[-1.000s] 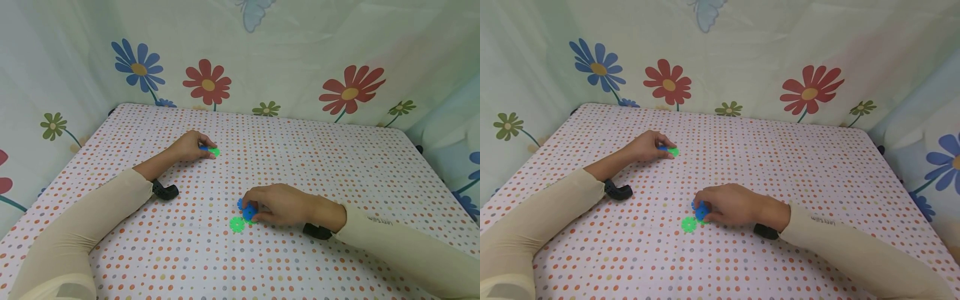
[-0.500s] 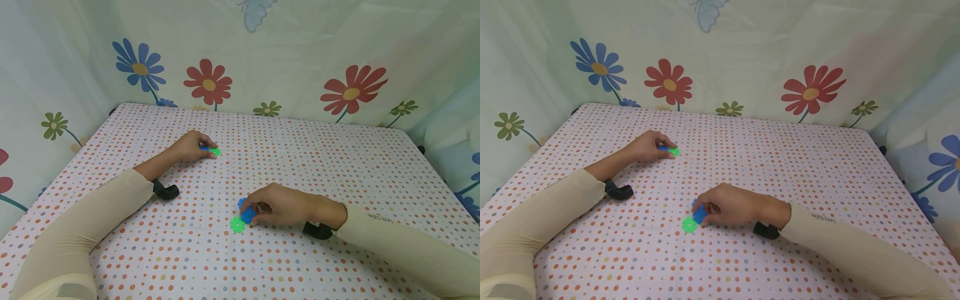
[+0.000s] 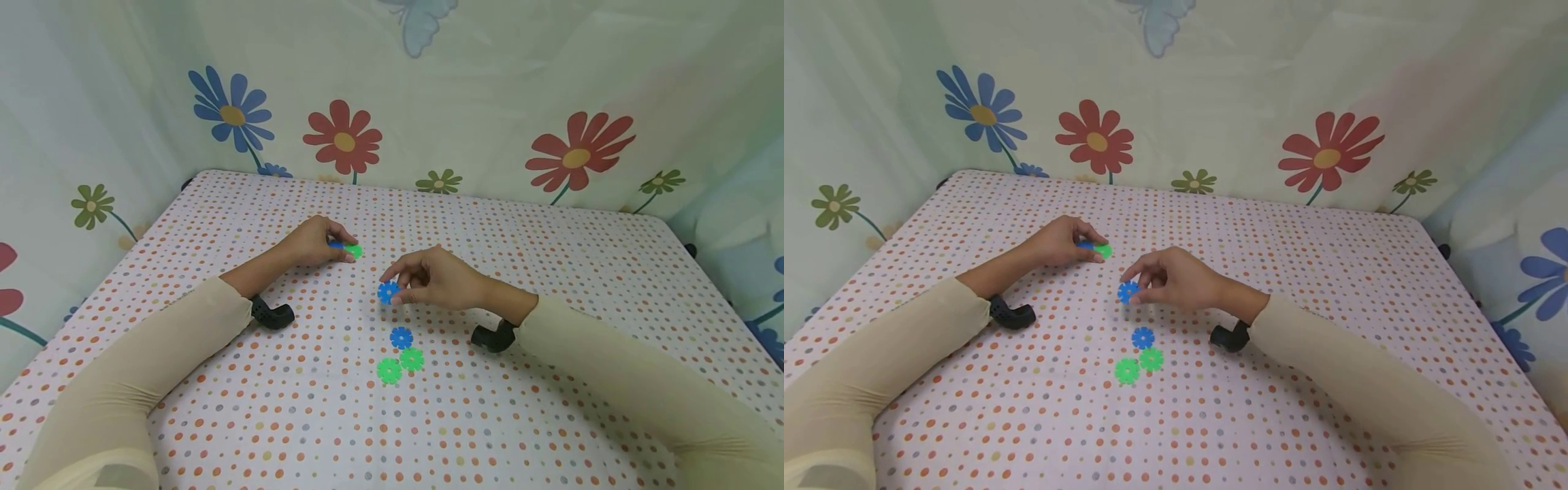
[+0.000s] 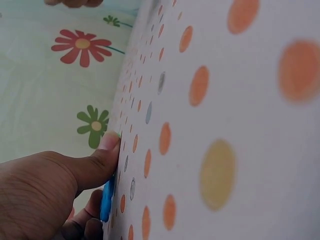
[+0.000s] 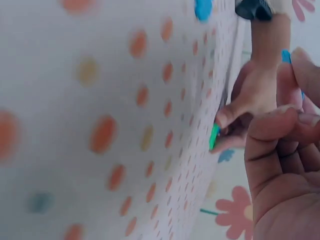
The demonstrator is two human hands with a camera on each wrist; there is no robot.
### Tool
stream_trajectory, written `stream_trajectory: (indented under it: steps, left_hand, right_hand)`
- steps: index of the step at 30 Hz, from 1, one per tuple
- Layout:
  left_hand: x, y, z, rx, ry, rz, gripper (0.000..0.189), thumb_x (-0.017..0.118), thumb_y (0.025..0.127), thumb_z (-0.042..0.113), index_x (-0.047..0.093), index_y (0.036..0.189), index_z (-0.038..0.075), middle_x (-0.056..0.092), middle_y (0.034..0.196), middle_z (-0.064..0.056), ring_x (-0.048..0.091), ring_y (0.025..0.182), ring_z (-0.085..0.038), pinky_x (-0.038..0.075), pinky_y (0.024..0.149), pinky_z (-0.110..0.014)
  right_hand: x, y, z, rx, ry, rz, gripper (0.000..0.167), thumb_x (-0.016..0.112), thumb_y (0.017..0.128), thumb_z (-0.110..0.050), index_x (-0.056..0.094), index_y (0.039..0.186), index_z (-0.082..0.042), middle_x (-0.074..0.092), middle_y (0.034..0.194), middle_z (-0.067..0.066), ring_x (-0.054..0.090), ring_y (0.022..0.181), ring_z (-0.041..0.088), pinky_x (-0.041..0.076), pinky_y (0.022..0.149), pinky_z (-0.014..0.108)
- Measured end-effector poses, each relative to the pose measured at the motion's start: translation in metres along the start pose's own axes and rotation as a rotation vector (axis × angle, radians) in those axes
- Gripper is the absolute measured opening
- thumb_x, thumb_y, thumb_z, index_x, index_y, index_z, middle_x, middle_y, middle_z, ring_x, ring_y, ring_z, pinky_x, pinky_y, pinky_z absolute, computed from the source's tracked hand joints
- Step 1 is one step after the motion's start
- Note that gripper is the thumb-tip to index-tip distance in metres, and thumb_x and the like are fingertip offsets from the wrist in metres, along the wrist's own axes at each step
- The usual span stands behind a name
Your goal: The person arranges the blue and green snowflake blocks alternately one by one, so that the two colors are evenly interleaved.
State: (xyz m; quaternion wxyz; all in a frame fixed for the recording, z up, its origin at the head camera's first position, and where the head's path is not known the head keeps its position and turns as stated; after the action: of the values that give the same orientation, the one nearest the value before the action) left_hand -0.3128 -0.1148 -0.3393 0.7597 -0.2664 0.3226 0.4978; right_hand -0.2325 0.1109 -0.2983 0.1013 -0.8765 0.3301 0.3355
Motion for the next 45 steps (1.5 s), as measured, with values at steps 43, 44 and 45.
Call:
stream_trajectory:
  steps: [43, 44, 45]
  left_hand:
    - [-0.001, 0.001, 0.000, -0.015, -0.006, -0.010, 0.033, 0.082, 0.081, 0.029, 0.076, 0.111, 0.017, 0.068, 0.123, -0.003, 0.058, 0.115, -0.022, 0.047, 0.098, -0.042]
    - [-0.001, 0.001, 0.000, -0.015, -0.006, -0.009, 0.033, 0.082, 0.081, 0.029, 0.076, 0.111, 0.017, 0.068, 0.123, -0.003, 0.058, 0.115, -0.022, 0.047, 0.098, -0.041]
    - [-0.001, 0.001, 0.000, -0.016, -0.006, -0.009, 0.033, 0.082, 0.081, 0.029, 0.076, 0.111, 0.017, 0.068, 0.123, -0.003, 0.058, 0.115, -0.022, 0.047, 0.098, -0.041]
  right_hand:
    - [-0.019, 0.093, 0.055, 0.297, -0.265, -0.013, 0.031, 0.071, 0.092, -0.027, 0.069, 0.120, -0.014, 0.068, 0.093, 0.005, 0.059, 0.082, 0.017, 0.047, 0.072, 0.028]
    - [-0.019, 0.093, 0.056, 0.300, -0.258, -0.013, 0.031, 0.071, 0.092, -0.026, 0.070, 0.120, -0.014, 0.069, 0.094, 0.005, 0.059, 0.083, 0.017, 0.047, 0.073, 0.028]
    - [-0.019, 0.093, 0.056, 0.304, -0.249, -0.012, 0.031, 0.071, 0.092, -0.026, 0.070, 0.120, -0.014, 0.069, 0.094, 0.005, 0.059, 0.083, 0.017, 0.047, 0.075, 0.028]
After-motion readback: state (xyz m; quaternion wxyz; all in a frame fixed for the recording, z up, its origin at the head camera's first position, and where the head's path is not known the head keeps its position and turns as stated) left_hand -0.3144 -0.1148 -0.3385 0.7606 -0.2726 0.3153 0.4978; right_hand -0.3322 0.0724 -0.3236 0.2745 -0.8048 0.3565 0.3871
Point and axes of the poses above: each hand's wrist, its own y-axis towards the middle knuckle, its own x-axis out of the palm, z = x × y, the point moved 4 cm from there along y, towards the middle knuckle
